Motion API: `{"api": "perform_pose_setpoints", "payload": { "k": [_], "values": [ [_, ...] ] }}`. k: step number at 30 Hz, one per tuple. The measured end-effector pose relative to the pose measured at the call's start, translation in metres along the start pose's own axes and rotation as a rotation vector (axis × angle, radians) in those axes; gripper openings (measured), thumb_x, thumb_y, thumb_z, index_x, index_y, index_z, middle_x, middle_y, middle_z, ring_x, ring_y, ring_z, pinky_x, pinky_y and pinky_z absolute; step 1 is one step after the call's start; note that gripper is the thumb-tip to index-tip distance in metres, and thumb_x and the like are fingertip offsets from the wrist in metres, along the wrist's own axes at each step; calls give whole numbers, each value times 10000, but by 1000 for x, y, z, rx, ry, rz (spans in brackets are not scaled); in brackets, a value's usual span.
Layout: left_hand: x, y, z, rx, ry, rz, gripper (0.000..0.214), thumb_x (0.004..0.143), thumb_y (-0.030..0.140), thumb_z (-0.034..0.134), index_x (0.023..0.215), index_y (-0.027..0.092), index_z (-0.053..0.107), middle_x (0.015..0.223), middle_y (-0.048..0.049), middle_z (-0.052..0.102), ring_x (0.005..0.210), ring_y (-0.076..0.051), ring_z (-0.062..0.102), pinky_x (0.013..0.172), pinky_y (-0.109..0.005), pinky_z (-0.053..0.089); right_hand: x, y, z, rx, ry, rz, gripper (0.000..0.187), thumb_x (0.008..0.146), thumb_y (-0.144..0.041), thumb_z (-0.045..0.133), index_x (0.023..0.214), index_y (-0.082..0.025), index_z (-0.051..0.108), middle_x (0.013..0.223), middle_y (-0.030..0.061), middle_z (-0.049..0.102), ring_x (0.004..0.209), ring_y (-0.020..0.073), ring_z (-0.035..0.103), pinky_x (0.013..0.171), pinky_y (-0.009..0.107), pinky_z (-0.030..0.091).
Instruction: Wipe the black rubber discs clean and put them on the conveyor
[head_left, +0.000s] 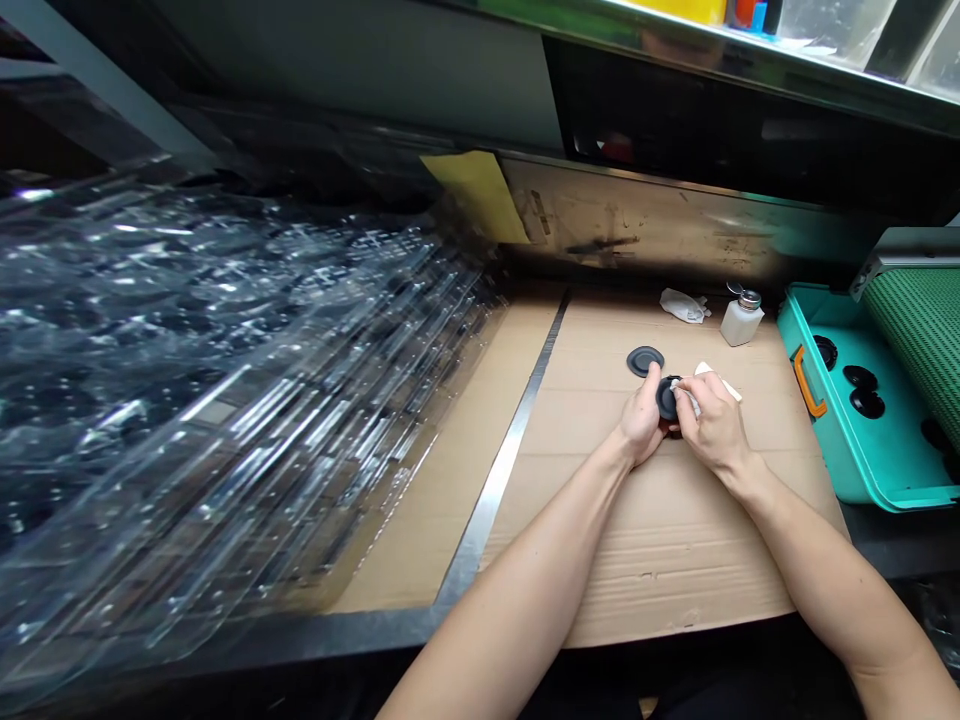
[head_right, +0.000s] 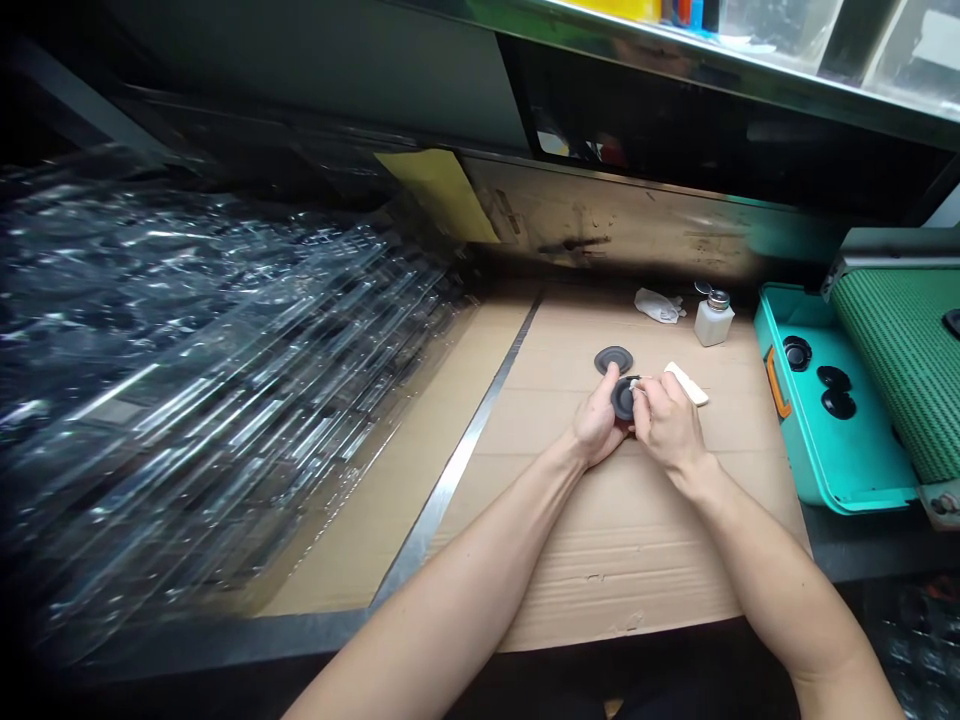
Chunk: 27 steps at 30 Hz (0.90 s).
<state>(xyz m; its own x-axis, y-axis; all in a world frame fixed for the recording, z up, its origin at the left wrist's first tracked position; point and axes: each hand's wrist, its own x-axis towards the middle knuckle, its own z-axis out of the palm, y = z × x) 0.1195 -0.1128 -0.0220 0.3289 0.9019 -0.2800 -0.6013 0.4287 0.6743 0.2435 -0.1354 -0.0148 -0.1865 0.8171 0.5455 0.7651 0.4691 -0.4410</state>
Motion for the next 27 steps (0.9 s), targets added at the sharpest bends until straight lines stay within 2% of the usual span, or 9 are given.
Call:
{"api": "perform_pose_setpoints", "payload": {
  "k": [6,12,18,21,24,27],
  "values": [
    [0,-1,3,19,121,58,491,1002,542,510,696,164,575,528,23,500,418,-90,458,403,-198,323,1,-6,-2,57,-60,-39,218,1015,-249,500,1038,-198,711,951,73,654,879,190,616,822,305,480],
    [-1,-2,5,40,152,80,488,947,567,596,661,180,516,540,26,519,418,-89,480,404,-196,342,1,-6,-6,-191,-84,-43,257,1026,-248,472,1017,-218,727,962,86,658,925,221,575,834,344,430],
    [0,-3,2,48,149,72,465,926,578,619,706,172,560,558,21,541,427,-102,499,398,-211,345,3,-3,-6,-81,-128,-80,235,1016,-242,498,1047,-232,730,977,69,664,923,208,573,841,341,440],
    [2,-4,0,1,185,103,426,929,522,640,709,164,572,574,14,563,456,-102,519,447,-220,395,5,-5,-12,-41,-211,-156,231,1005,-208,502,1035,-226,731,1008,70,676,933,205,569,846,340,439],
    [1,-4,2,-3,192,89,421,973,480,577,709,152,595,581,-2,585,474,-110,535,468,-227,417,4,-6,-22,-82,-326,-213,201,994,-202,535,982,-231,733,985,59,677,931,205,564,834,337,423],
    [0,-3,5,34,176,27,453,1002,493,504,741,145,628,599,-18,616,476,-124,556,453,-232,418,5,-6,-28,-203,-300,-139,176,980,-196,559,946,-226,730,973,69,669,929,222,556,833,350,408]
  ]
}}
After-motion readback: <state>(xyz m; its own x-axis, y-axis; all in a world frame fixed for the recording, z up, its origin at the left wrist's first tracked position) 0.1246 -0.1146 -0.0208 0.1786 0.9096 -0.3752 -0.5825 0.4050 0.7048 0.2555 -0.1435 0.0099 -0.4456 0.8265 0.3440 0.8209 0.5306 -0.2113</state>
